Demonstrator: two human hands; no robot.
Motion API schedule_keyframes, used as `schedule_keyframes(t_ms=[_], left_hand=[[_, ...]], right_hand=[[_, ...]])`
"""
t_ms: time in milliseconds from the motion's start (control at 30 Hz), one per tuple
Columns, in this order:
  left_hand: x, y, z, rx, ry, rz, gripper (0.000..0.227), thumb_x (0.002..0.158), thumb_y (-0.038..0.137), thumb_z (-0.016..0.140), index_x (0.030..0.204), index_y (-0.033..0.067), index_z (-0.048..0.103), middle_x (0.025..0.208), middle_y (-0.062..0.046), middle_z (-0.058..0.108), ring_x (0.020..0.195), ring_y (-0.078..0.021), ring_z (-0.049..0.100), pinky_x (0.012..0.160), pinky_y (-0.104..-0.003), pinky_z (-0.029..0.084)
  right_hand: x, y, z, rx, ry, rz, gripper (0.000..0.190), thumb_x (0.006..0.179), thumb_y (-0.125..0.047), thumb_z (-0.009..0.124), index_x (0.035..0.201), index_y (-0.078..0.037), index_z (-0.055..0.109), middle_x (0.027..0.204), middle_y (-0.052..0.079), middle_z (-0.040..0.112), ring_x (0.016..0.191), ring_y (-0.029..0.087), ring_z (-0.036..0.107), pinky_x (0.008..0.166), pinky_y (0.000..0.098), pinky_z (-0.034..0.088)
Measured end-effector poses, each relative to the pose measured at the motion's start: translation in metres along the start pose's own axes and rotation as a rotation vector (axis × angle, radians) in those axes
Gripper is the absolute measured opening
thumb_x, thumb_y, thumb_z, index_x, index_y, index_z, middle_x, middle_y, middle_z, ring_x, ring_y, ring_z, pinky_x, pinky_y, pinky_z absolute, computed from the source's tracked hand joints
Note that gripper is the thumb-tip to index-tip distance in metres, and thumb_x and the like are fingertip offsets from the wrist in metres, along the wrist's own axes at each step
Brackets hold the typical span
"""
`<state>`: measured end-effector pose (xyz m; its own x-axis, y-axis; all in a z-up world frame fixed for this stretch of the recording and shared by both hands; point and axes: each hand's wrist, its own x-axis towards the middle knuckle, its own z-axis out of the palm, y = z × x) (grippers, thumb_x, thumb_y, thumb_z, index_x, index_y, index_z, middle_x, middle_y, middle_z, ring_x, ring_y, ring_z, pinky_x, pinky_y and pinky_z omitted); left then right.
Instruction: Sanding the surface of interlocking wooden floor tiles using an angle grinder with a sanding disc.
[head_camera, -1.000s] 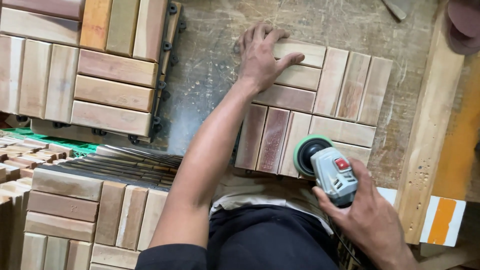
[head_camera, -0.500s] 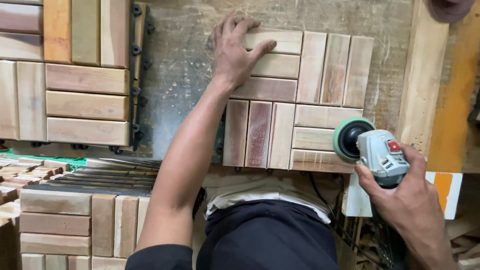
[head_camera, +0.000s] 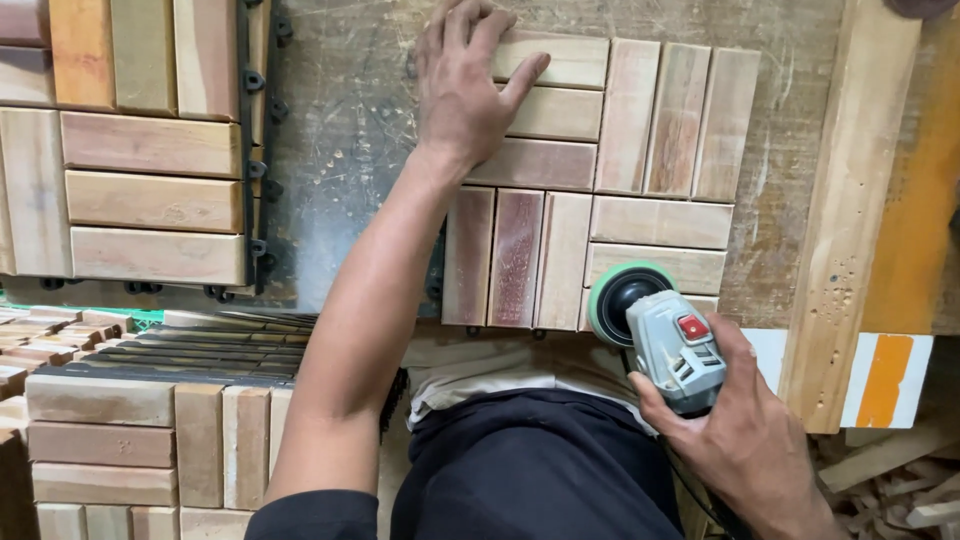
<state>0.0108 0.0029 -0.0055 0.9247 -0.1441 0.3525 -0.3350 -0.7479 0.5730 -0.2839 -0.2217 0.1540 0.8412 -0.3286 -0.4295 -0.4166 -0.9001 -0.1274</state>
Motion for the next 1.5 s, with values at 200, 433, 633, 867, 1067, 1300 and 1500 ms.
schedule_keyframes(t_ms=[200,433,633,867,1067,1300,1500], left_hand=[[-0.013,0.053,-0.042,0.401,-0.618,-0.052,0.082,0.118,0.068,0.039,0.172,0.0156,0.004,0.172,-0.015,-0.009,0.158,-0.0325,-0.013,0.128,-0.058,-0.011],[-0.083,0.096,-0.063,0.485,-0.847,0.078,0.091,0.118,0.079,0.03,0.168,0.0126,-0.007,0.173,-0.015,-0.014,0.161,-0.031,-0.012,0.129,-0.057,-0.009],[-0.147,0.114,-0.055,0.369,-0.532,0.283,0.111,0.1,0.086,0.045,0.167,0.0039,0.014,0.173,-0.018,0.006,0.16,-0.0368,0.004,0.127,-0.062,0.0],[-0.156,0.108,-0.069,0.33,-0.479,0.365,0.122,0.091,0.098,0.043,0.165,0.0039,0.022,0.171,-0.014,0.016,0.16,-0.0316,0.013,0.129,-0.059,0.006],[-0.153,0.093,-0.076,0.457,-0.383,0.14,0.102,0.102,0.085,0.052,0.166,0.0122,0.022,0.172,-0.006,0.018,0.16,-0.0264,0.014,0.132,-0.054,0.012],[-0.154,0.088,-0.072,0.481,-0.348,0.022,0.086,0.108,0.069,0.048,0.166,0.0116,0.019,0.173,-0.011,0.015,0.162,-0.0294,0.015,0.133,-0.06,0.013],[-0.156,0.083,-0.069,0.403,-0.312,0.028,0.093,0.105,0.071,0.055,0.166,0.0105,0.017,0.174,-0.011,0.014,0.163,-0.0291,0.014,0.134,-0.059,0.014]], right_hand=[[0.003,0.008,-0.014,0.039,0.004,0.092,0.098,0.067,-0.059,0.079,0.151,-0.025,0.042,0.129,0.015,0.071,0.107,0.051,0.069,0.084,0.0622,0.056],[0.033,0.003,-0.059,0.167,-0.099,0.406,0.091,0.074,-0.054,0.075,0.151,-0.02,0.04,0.13,0.023,0.065,0.113,0.05,0.066,0.096,0.0577,0.05],[0.065,-0.018,-0.08,0.147,-0.147,0.397,0.089,0.079,-0.061,0.065,0.153,-0.022,0.036,0.134,0.027,0.06,0.118,0.052,0.06,0.094,0.064,0.049],[0.093,-0.031,-0.09,0.154,-0.084,0.358,0.085,0.086,-0.062,0.063,0.155,-0.021,0.035,0.119,0.029,0.065,0.107,0.051,0.063,0.086,0.0614,0.049],[0.07,-0.037,-0.075,0.13,-0.203,0.311,0.086,0.081,-0.062,0.063,0.154,-0.031,0.029,0.126,0.03,0.064,0.108,0.053,0.066,0.092,0.0643,0.054],[0.041,-0.004,-0.01,-0.117,0.143,-0.249,0.105,0.068,-0.068,0.075,0.154,-0.022,0.038,0.136,0.003,0.069,0.087,0.047,0.074,0.062,0.0637,0.059],[0.079,-0.044,-0.072,0.045,-0.261,0.184,0.085,0.085,-0.055,0.063,0.155,-0.026,0.025,0.12,0.02,0.063,0.083,0.039,0.078,0.057,0.0505,0.072]])
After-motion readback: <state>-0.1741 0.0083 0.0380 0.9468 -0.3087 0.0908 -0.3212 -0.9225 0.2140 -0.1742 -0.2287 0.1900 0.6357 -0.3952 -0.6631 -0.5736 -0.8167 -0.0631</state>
